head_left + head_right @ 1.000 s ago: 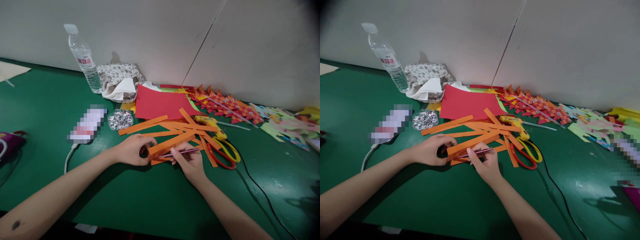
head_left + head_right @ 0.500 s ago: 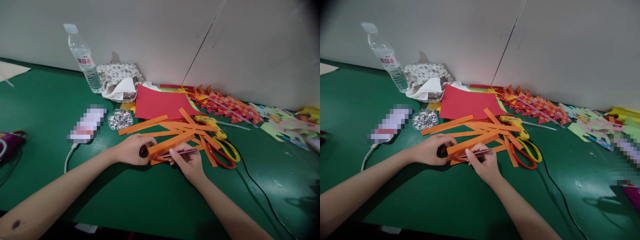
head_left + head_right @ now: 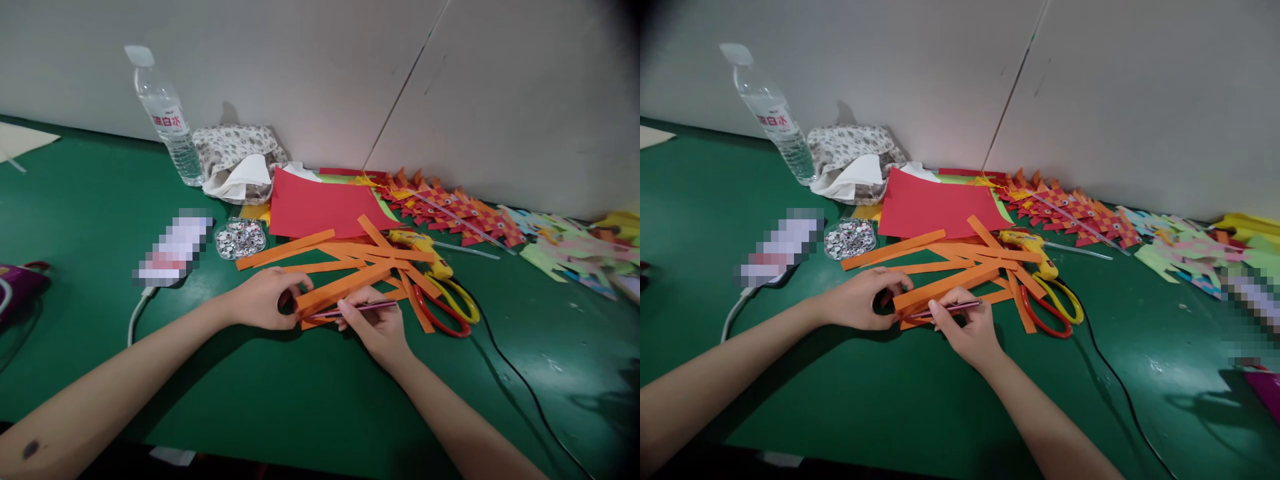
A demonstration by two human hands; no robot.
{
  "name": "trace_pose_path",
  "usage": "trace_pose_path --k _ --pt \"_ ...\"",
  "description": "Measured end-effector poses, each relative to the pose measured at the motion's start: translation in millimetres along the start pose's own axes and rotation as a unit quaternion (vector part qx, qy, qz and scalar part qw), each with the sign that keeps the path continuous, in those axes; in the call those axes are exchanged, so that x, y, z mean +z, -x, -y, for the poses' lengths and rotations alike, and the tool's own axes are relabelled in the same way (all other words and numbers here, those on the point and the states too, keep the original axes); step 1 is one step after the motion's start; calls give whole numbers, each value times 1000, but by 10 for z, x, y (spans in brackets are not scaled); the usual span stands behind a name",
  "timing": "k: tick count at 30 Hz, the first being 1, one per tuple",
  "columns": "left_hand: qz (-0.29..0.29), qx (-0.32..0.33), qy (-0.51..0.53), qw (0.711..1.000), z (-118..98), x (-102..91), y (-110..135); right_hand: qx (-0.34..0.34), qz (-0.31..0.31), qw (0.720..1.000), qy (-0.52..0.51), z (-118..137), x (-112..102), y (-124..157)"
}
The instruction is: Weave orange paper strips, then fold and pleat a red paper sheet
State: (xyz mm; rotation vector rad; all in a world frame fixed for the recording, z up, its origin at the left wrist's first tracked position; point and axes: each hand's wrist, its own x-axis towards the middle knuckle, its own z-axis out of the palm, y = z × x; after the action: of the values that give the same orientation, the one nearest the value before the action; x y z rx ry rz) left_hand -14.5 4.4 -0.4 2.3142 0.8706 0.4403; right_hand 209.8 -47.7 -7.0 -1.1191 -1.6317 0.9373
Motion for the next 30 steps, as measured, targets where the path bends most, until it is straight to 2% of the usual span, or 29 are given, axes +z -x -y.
trace_pose_path --k 4,10,17,23,28,30 --pt "0 3 0 1000 3 2 0 3 21 1000 1 11 10 -2" --pt "-4 7 1 1000 2 5 2 1 -16 1000 26 -2 -4 7" --pt "-5 1 -6 1000 7 2 1 1 16 1000 12 23 4 15" --pt "-10 3 -7 1000 17 13 6 2 -15 1000 18 9 -2 14" --pt "-7 4 -3 1000 9 7 5 3 18 1000 10 8 6 11" --pt "-9 4 -2 1000 4 5 4 7 11 1000 14 3 8 9"
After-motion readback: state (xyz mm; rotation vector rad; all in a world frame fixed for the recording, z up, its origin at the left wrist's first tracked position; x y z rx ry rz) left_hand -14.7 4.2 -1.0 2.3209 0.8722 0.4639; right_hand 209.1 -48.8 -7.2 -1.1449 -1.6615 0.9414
